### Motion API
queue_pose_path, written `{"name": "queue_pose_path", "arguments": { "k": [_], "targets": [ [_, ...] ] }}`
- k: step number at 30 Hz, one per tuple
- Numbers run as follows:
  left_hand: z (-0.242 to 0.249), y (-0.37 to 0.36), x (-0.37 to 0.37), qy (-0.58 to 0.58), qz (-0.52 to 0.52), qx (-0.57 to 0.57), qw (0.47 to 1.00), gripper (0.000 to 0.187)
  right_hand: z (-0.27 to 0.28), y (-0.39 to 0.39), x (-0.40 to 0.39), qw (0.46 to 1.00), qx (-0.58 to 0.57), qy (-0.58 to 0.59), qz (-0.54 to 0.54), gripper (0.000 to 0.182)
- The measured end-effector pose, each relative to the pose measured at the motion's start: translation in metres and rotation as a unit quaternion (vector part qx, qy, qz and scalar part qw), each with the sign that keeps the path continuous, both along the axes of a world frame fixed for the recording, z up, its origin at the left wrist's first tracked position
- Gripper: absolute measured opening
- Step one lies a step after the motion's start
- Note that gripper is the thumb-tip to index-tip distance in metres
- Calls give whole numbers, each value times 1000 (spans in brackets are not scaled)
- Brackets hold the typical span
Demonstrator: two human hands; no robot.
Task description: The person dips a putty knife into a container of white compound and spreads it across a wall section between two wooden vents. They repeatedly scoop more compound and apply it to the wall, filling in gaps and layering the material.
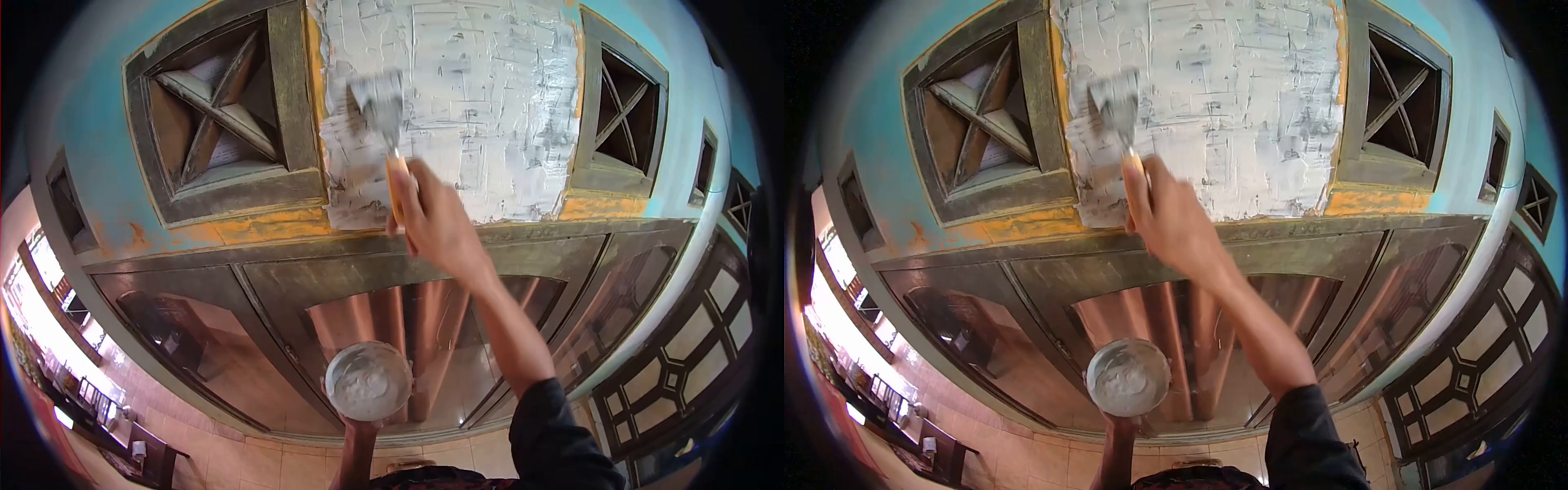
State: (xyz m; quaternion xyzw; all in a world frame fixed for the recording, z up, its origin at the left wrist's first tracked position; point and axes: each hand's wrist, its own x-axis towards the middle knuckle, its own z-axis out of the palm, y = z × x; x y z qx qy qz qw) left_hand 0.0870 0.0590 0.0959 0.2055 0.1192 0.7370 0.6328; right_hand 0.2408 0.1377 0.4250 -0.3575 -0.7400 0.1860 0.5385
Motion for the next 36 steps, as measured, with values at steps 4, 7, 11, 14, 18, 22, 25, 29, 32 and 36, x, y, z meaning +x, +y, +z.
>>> {"name": "queue_pose_path", "arguments": {
  "k": [4, 7, 11, 14, 18, 22, 25, 29, 32, 36],
  "targets": [
    [-4, 1, -2, 41, 62, 7, 997, 72, 0, -13, 10, 998, 53, 15, -42, 41],
    [-1, -8, -1, 37, 33, 8, 999, 72, 58, -3, 21, 991, 121, 35, -45, 43],
    [12, -7, -1, -52, -97, 13, 994, 73, 84, 16, 33, 991, 113, 9, -66, 45],
    [-20, -4, -5, -50, 9, -59, 997, 72, 41, 13, 35, 998, 39, 26, -38, 43],
    [-6, -4, -4, 33, 63, -6, 997, 71, -26, -7, 37, 997, -17, 69, -4, 43],
    [-14, -5, -5, 56, 75, 15, 996, 71, 4, -8, 37, 996, 41, 73, -10, 43],
    [-39, 1, -7, 104, 110, 19, 988, 69, 62, 11, 38, 994, 97, 58, -11, 44],
    [-56, 1, -12, 152, 145, 29, 977, 67, 73, 20, 39, 996, 82, 29, -31, 46],
    [-61, 1, -16, 197, 174, 51, 963, 69, 28, 18, 42, 999, 34, 21, -27, 46],
    [-45, -7, -12, 254, 217, 71, 940, 70, -15, -16, 43, 999, -3, 37, -40, 41]
  ]
}}
